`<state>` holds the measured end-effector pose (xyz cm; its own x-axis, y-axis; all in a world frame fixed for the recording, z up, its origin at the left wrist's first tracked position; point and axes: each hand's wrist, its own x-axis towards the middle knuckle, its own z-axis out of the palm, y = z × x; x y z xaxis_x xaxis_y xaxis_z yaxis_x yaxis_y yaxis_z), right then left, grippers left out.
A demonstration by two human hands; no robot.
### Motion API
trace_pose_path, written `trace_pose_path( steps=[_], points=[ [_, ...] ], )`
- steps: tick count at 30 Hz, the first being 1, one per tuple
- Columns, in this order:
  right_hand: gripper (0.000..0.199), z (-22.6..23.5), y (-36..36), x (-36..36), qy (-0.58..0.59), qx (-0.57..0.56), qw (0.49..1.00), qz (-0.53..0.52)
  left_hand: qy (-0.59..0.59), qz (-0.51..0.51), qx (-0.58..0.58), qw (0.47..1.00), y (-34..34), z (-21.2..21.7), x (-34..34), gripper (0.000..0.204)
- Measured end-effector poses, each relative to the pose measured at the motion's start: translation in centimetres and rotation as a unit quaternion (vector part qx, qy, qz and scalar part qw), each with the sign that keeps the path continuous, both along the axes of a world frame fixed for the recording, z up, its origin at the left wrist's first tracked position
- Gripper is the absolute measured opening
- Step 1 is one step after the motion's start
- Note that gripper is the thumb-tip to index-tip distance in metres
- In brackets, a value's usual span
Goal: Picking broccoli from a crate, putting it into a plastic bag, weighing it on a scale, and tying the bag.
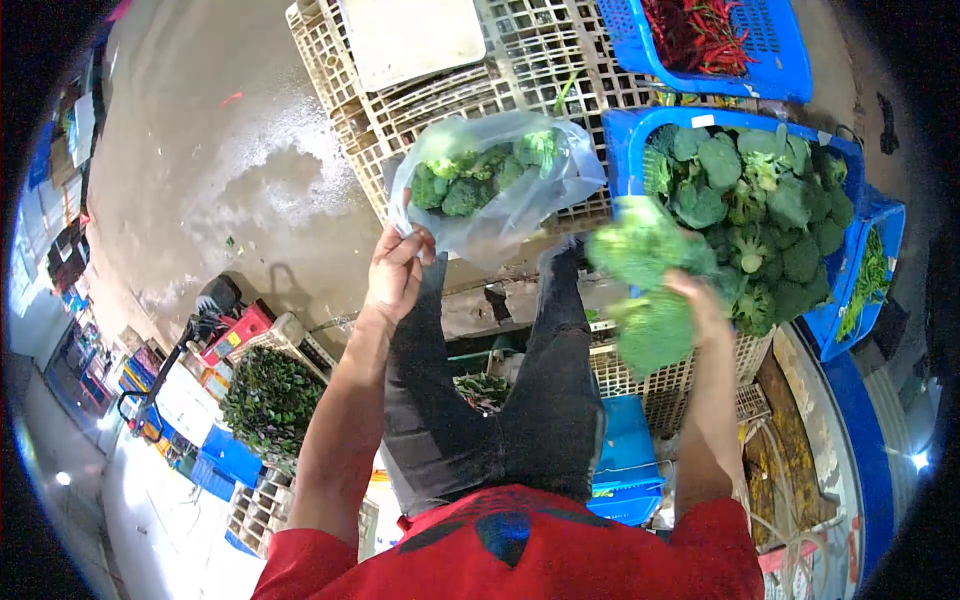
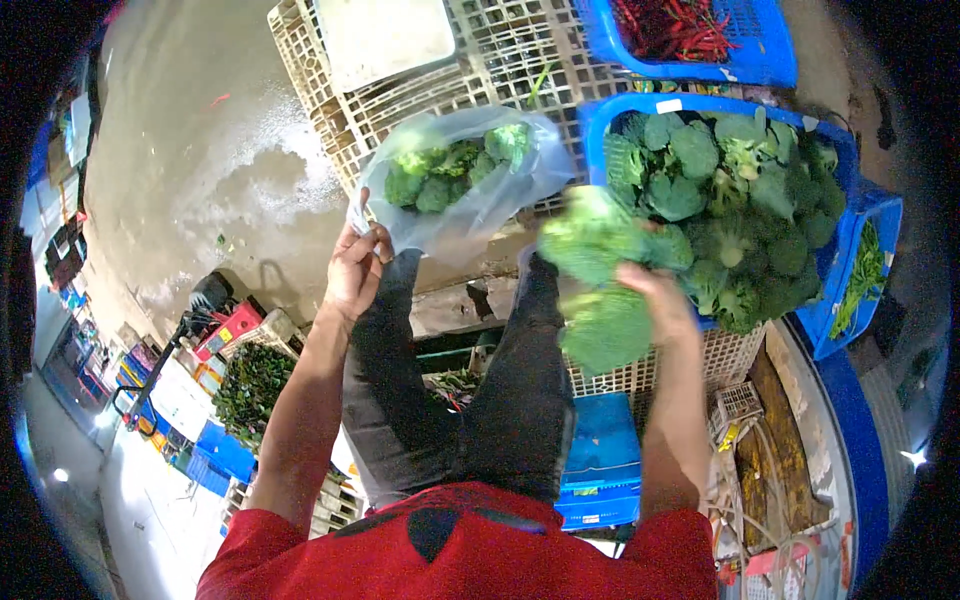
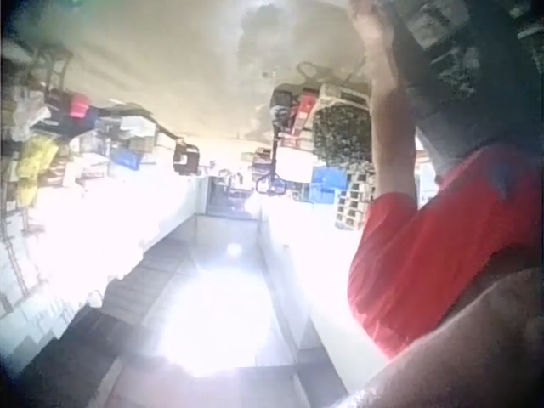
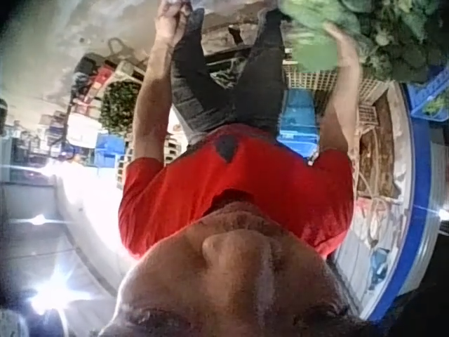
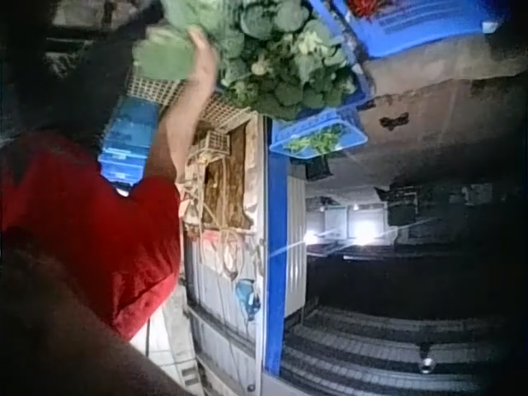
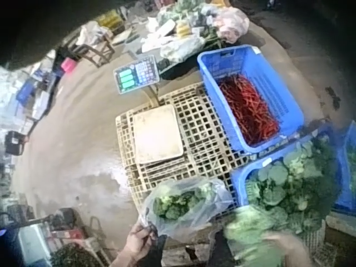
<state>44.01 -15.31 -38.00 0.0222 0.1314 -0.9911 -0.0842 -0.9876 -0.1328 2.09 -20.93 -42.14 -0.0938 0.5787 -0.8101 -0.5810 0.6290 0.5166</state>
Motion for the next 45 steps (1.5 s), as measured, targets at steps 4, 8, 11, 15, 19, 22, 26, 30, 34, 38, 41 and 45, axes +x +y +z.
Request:
trace_pose_path(
  steps=[4,8,11,15,19,22,26,30,34,38,41,45],
  points=[
    [0.050,-11.2,-3.2,-12.1,0.387,0.123,0.893,-0.192,-0.028,-0.005,-0.004,1.000,-0.4,-0.2,-0.5,0.068],
    [0.066,-17.7,-2.1,-21.8,0.043,0.054,0.996,-0.056,0.003,0.003,-0.032,0.999,-0.6,0.3,0.2,0.062],
    [0.039,-13.7,-3.2,-21.0,0.071,0.352,0.917,0.172,0.014,-0.012,-0.043,0.999,-2.0,0.8,-2.2,0.061],
    [0.017,-9.6,2.7,-10.1,-0.199,0.446,0.871,0.043,0.024,-0.001,-0.056,0.998,-1.4,1.4,-3.6,0.055],
    [0.069,-20.7,4.7,3.7,-0.379,0.267,0.825,0.323,0.015,-0.023,-0.047,0.999,0.4,-0.7,0.1,0.053],
    [0.069,-22.5,4.9,0.1,-0.405,0.261,0.800,0.357,0.044,-0.029,-0.049,0.997,0.1,0.2,-0.5,0.053],
    [0.034,-21.9,4.4,-0.8,-0.384,0.368,0.815,0.232,0.073,-0.041,-0.052,0.995,-0.6,0.8,-1.4,0.063],
    [0.026,-21.5,0.4,3.7,-0.234,0.434,0.870,0.020,0.057,-0.046,-0.042,0.996,-0.2,0.2,-0.3,0.059],
    [0.032,-16.6,-1.1,4.9,-0.038,0.428,0.886,-0.174,0.062,-0.059,-0.036,0.996,-0.1,0.3,0.0,0.058],
    [0.035,-10.8,-0.4,5.2,0.042,0.344,0.884,-0.313,0.080,-0.038,-0.050,0.995,0.1,0.5,0.5,0.056],
    [0.046,-9.9,-1.5,7.4,0.166,0.380,0.841,-0.347,0.064,-0.040,-0.050,0.996,0.6,0.1,1.5,0.057],
    [0.052,-8.0,-1.6,6.2,0.206,0.369,0.799,-0.428,0.059,-0.049,-0.027,0.997,0.3,-0.3,1.0,0.057]
  ],
)
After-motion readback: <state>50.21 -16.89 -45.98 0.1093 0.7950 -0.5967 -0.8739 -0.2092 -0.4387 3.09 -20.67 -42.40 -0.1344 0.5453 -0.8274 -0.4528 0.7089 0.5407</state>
